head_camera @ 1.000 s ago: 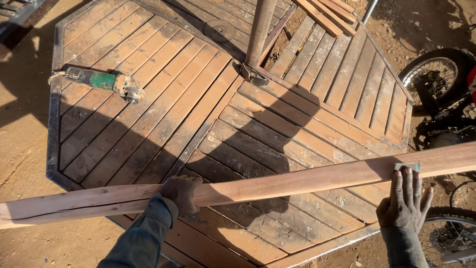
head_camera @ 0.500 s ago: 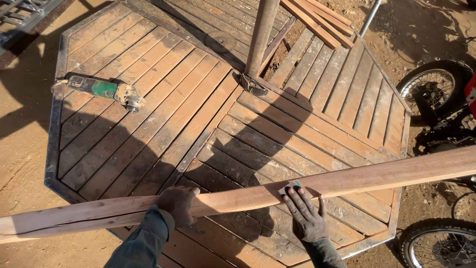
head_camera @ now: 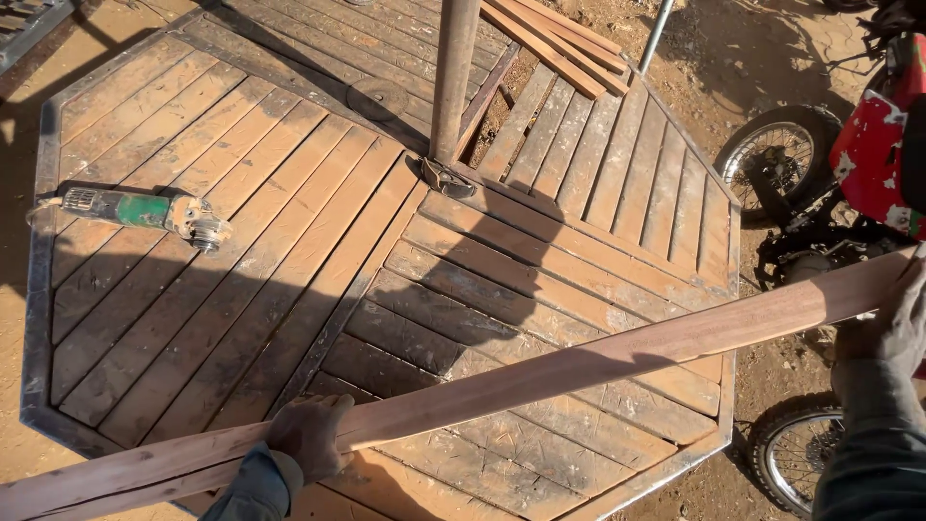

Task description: Sanding a curved wooden plank by hand using sandpaper

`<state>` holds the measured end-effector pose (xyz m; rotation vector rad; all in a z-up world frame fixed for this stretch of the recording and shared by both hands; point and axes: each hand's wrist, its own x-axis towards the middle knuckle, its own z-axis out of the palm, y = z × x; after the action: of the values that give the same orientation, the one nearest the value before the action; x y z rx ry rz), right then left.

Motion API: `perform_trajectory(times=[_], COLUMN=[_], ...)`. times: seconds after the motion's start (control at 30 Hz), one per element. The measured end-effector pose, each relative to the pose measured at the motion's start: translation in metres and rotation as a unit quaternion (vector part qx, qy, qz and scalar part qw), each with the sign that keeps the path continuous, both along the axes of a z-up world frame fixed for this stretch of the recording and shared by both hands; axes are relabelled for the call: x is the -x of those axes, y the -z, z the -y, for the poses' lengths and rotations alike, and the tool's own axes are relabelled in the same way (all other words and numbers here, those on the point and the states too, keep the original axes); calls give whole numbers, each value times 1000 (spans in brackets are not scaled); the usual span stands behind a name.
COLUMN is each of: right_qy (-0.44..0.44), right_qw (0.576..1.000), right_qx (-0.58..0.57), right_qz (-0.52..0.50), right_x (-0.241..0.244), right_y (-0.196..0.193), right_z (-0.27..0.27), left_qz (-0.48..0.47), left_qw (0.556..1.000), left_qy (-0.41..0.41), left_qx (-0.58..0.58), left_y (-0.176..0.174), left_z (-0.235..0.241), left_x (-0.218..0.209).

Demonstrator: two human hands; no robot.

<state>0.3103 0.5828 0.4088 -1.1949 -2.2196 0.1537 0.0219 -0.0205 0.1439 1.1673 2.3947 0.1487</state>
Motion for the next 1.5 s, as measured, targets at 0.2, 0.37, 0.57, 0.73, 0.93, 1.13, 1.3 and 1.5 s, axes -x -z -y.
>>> perform_trajectory(times=[0.2,0.37,0.57,0.73,0.93,1.13,1.3,1.5], right_qy=[-139,-228,-109,15,12,-139,-176,-102], right_qw=[973,945,976,996,995,980,969,986], right_qx=[-182,-236,-186,-63,5,-94,-139,-65], right_qz=[13,0,31,57,101,104,105,118], right_x=[18,16,-1,-11,9,34,31,31], right_y=[143,217,109,12,9,91,139,59], right_z=[83,122,11,-91,-117,29,83,-20], left_qz=[-4,5,44,26,72,70,38,67], left_qw=[1000,1000,998,999,996,995,998,993], left_qy=[13,7,-7,-35,-25,-38,-43,-90], left_qx=[-4,-6,42,10,53,65,16,42], left_y=[23,11,-7,-26,-15,-14,-27,-49], left_z=[3,3,-3,-9,-11,-12,-15,-16], left_x=[11,10,5,5,13,7,15,7])
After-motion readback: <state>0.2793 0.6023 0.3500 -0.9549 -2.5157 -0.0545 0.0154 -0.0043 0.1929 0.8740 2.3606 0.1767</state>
